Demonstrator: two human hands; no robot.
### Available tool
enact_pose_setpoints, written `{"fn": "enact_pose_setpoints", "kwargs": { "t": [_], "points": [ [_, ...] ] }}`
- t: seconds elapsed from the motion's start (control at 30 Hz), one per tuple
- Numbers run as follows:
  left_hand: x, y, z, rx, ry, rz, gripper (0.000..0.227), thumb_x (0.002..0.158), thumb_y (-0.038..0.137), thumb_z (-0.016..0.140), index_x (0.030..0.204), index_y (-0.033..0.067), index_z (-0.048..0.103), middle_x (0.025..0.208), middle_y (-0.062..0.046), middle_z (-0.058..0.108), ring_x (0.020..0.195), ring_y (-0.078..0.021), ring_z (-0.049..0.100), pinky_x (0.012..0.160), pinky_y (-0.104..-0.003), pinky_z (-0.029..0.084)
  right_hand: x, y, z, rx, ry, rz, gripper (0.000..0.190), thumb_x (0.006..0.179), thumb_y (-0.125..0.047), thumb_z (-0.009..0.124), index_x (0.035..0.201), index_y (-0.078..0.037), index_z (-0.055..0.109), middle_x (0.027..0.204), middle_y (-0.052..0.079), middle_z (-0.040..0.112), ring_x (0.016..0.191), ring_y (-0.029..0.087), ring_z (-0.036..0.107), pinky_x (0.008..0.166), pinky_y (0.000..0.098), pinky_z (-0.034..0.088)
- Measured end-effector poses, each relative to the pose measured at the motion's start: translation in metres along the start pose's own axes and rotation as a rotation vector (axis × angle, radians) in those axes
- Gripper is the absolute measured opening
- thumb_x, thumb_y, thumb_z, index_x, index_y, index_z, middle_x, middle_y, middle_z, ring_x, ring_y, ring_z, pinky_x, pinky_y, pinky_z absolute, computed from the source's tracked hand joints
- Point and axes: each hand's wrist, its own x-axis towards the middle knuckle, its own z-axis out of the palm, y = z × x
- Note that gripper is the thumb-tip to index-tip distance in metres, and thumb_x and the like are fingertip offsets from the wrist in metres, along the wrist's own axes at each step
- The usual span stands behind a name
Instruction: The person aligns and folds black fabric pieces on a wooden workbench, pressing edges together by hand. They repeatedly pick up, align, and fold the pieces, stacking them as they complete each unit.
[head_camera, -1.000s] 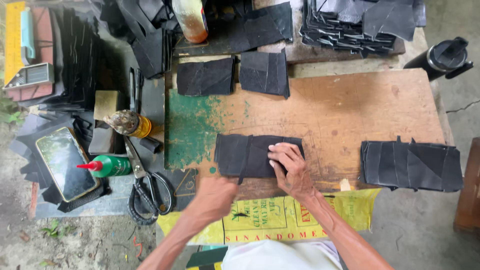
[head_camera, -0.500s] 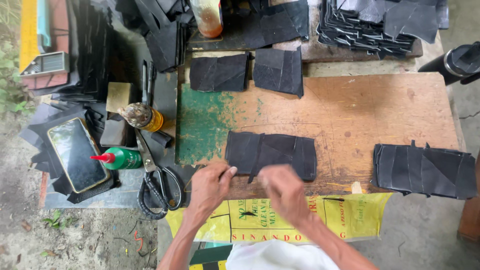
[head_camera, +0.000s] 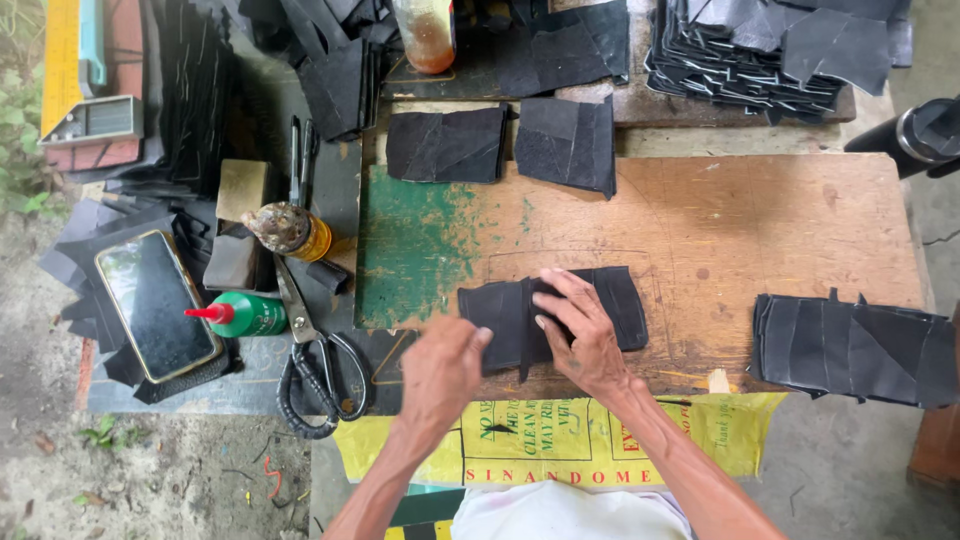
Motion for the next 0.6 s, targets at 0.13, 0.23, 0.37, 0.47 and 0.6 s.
{"fn": "enact_pose_setpoints", "kwargs": {
  "t": [0.13, 0.23, 0.37, 0.47, 0.6],
  "points": [
    [0.028, 0.022, 0.017, -0.027, 0.048, 0.139, 0.022, 0.093, 0.015, 0.069, 0.075, 0.0044, 0.061, 0.073, -0.014, 0.061, 0.062, -0.0334, 0.061, 0.055, -0.046, 0.046, 0.001, 0.003, 0.007, -0.047, 0.015, -0.024, 0.024, 0.083, 0.005, 0.075, 0.106, -0.002, 0.07, 0.127, 0.013, 0.067, 0.129, 0.034, 0.059, 0.107, 0.0409, 0.051],
    [0.052, 0.033, 0.016, -0.021, 0.153, 0.172, 0.017, 0.094, 0.013, 0.066, 0.079, 0.0067, 0.063, 0.075, -0.015, 0.063, 0.062, -0.0351, 0.062, 0.055, -0.047, 0.046, -0.001, -0.002, 0.005, -0.062, -0.004, 0.0, 0.024, 0.082, 0.003, 0.075, 0.106, -0.002, 0.069, 0.125, 0.014, 0.067, 0.127, 0.035, 0.059, 0.106, 0.0423, 0.051],
    [0.047, 0.032, 0.001, 0.014, -0.037, 0.14, 0.025, 0.095, 0.017, 0.066, 0.074, 0.0061, 0.061, 0.072, -0.017, 0.062, 0.062, -0.0369, 0.062, 0.055, -0.047, 0.047, 0.006, -0.008, 0.0, -0.116, -0.069, -0.013, 0.037, 0.078, -0.006, 0.079, 0.113, 0.001, 0.07, 0.124, 0.017, 0.064, 0.124, 0.038, 0.055, 0.106, 0.0463, 0.046],
    [0.041, 0.025, 0.002, -0.063, 0.025, 0.132, 0.019, 0.087, 0.019, 0.068, 0.074, 0.0062, 0.062, 0.071, -0.015, 0.065, 0.062, -0.0362, 0.064, 0.052, -0.049, 0.046, 0.011, -0.008, -0.002, -0.152, -0.088, -0.019, 0.041, 0.078, -0.011, 0.08, 0.115, 0.0, 0.07, 0.125, 0.016, 0.062, 0.125, 0.037, 0.054, 0.106, 0.0465, 0.043],
    [0.043, 0.014, 0.014, -0.056, 0.153, 0.233, 0.015, 0.093, 0.015, 0.067, 0.081, 0.0065, 0.063, 0.078, -0.017, 0.063, 0.067, -0.0376, 0.062, 0.057, -0.048, 0.047, 0.007, -0.009, 0.0, -0.167, -0.092, -0.028, 0.039, 0.08, -0.012, 0.08, 0.117, 0.0, 0.07, 0.126, 0.016, 0.061, 0.126, 0.036, 0.054, 0.107, 0.0459, 0.044]
  ]
}}
